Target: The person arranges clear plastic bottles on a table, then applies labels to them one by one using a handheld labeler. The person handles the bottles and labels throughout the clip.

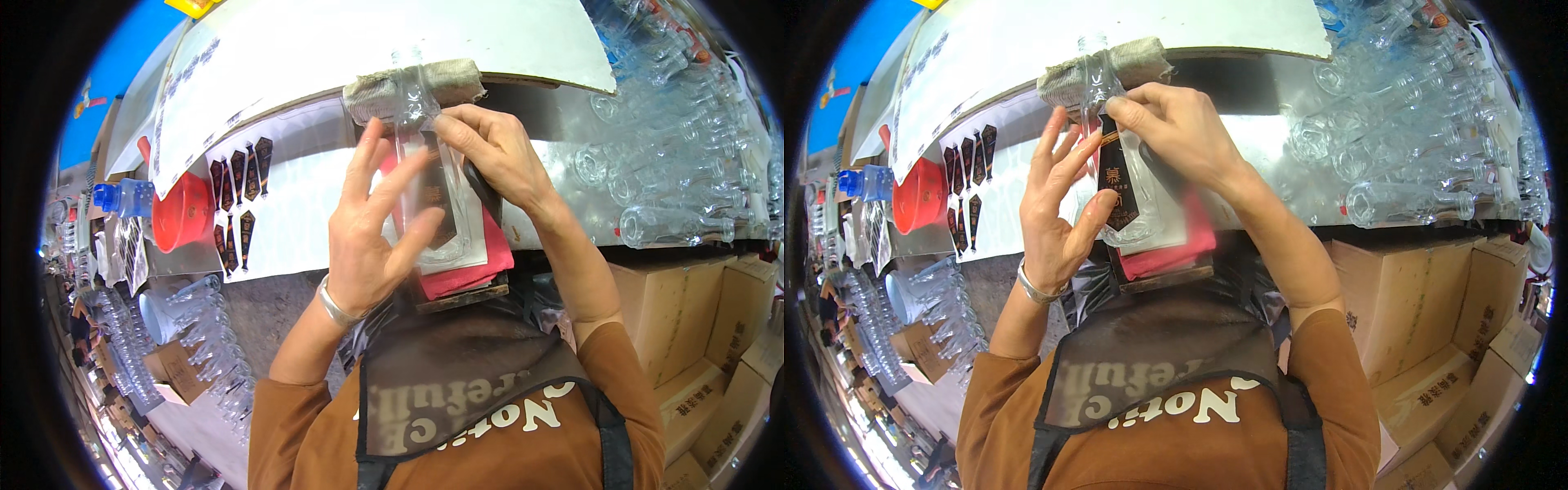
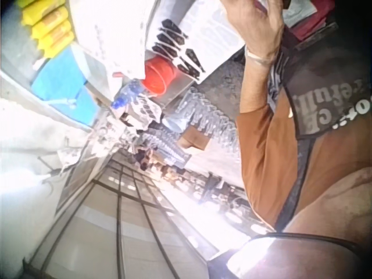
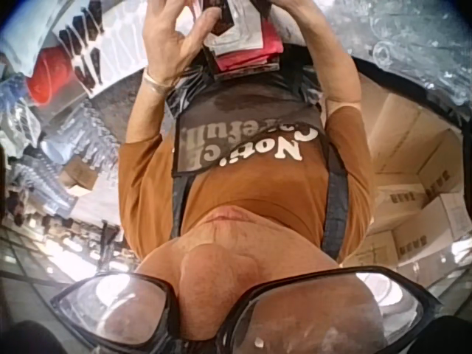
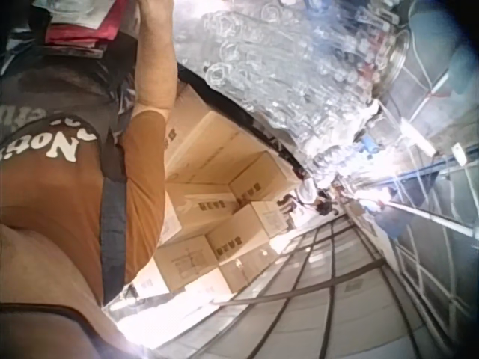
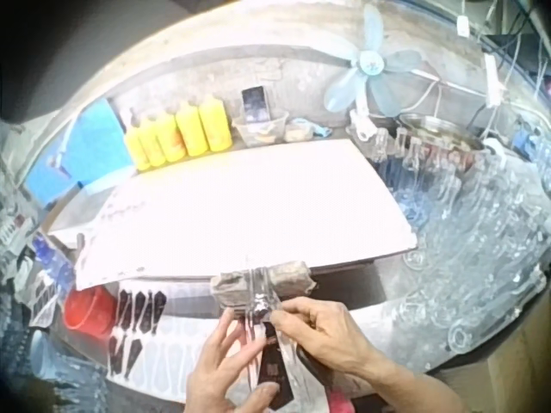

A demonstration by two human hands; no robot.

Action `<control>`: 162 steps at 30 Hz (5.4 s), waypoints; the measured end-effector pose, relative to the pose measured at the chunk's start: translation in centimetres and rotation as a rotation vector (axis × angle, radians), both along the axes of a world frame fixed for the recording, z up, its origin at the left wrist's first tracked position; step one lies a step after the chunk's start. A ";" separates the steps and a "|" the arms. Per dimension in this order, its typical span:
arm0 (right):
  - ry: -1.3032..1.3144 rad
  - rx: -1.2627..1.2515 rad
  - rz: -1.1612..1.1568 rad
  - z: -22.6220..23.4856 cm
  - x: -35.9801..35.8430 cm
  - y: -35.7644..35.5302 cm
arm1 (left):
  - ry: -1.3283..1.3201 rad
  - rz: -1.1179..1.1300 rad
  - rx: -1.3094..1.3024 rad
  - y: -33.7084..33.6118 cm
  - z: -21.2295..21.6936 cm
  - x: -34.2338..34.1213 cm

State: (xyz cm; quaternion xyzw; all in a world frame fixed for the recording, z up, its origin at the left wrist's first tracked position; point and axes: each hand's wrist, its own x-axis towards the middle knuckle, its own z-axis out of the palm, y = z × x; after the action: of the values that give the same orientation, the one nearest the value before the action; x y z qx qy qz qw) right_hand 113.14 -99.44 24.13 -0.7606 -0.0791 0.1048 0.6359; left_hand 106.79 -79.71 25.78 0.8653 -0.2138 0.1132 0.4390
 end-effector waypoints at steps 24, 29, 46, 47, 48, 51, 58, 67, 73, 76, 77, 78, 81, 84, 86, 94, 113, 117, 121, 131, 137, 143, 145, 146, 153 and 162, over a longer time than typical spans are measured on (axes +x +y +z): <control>-0.101 -0.246 -0.029 1.1 2.0 0.9 | 0.094 0.114 -0.036 -1.3 -1.5 0.2; -0.109 -0.024 -0.032 -1.0 1.2 0.0 | 0.196 0.059 -0.179 -0.7 -1.8 -0.9; -0.118 -0.187 0.002 0.8 1.2 0.2 | 0.115 0.069 -0.046 -1.2 -1.9 -1.2; -0.116 -0.187 0.006 0.9 1.2 0.2 | 0.114 0.071 -0.042 -1.2 -1.8 -1.3; -0.113 -0.186 0.004 0.8 1.2 0.2 | 0.114 0.071 -0.041 -1.2 -1.8 -1.2; -0.099 -0.176 0.010 0.5 1.3 0.0 | 0.109 0.064 -0.015 -1.2 -1.8 -1.2; 0.142 0.042 0.052 -0.9 -2.4 -1.6 | 0.525 0.021 -0.552 -0.5 -2.0 -2.0; 0.161 0.084 -0.034 -1.8 -7.8 -1.1 | 0.650 0.001 -0.657 -0.1 -2.9 -2.2; 0.085 0.049 -0.035 -2.2 -7.6 -0.7 | 0.623 -0.030 -0.713 -0.4 -3.1 -2.3; 0.111 0.046 -0.036 -1.9 -7.7 -0.6 | 0.612 -0.024 -0.716 -0.6 -3.1 -2.3; 0.123 0.052 -0.036 -1.9 -7.7 -0.6 | 0.612 -0.022 -0.721 -0.6 -3.1 -2.3; 0.114 0.058 -0.048 -2.0 -7.7 -0.7 | 0.613 -0.020 -0.725 -0.7 -3.1 -2.3; 0.100 0.080 -0.070 -2.3 -7.6 -0.7 | 0.603 -0.016 -0.734 -1.0 -3.0 -2.3; 0.112 0.104 -0.064 -2.4 -7.6 -0.8 | 0.595 -0.007 -0.739 -1.2 -2.9 -2.3; 0.124 0.112 -0.058 -2.3 -7.6 -0.8 | 0.593 0.002 -0.736 -1.3 -2.9 -2.4; 0.142 0.121 -0.042 -2.2 -7.5 -1.0 | 0.586 0.007 -0.743 -1.4 -2.9 -2.3; 0.126 0.235 -0.053 -3.5 -7.6 -0.8 | 0.597 0.035 -0.746 -1.7 -2.7 -2.4; 0.133 0.239 -0.059 -3.5 -7.6 -0.8 | 0.592 0.033 -0.735 -1.7 -2.8 -2.3; 0.204 0.181 0.002 -2.3 -7.5 -1.2 | 0.626 0.039 -0.755 -1.6 -2.7 -2.3; 0.361 0.585 -0.374 -6.6 -5.1 -5.2 | 0.093 0.072 -0.226 -1.4 -2.1 1.3; 0.340 0.685 -0.407 -6.2 -4.2 -4.6 | 0.031 0.084 -0.090 -1.6 -1.8 1.9; 0.329 0.725 -0.287 -3.5 -3.7 -3.6 | 0.027 0.088 -0.051 -1.4 -2.1 1.9; 0.320 0.740 -0.276 -3.3 -3.5 -3.4 | 0.031 0.089 -0.051 -1.4 -2.0 2.0; 0.296 0.724 -0.267 -3.2 -3.3 -3.3 | 0.032 0.088 -0.052 -1.5 -2.0 2.0; -0.117 0.301 -0.154 -0.5 -0.5 -2.5 | 0.023 0.084 -0.070 -1.6 -1.8 2.1; -0.607 -0.151 -0.069 3.3 4.1 -0.8 | 0.109 0.092 -0.242 -1.8 -2.4 1.9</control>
State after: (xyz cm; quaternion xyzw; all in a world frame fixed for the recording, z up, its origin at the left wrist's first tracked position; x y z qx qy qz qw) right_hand 117.20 -100.26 27.40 -0.8043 -0.2315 -0.1432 0.5282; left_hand 108.69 -81.56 23.34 0.8197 -0.1346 0.1111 0.5455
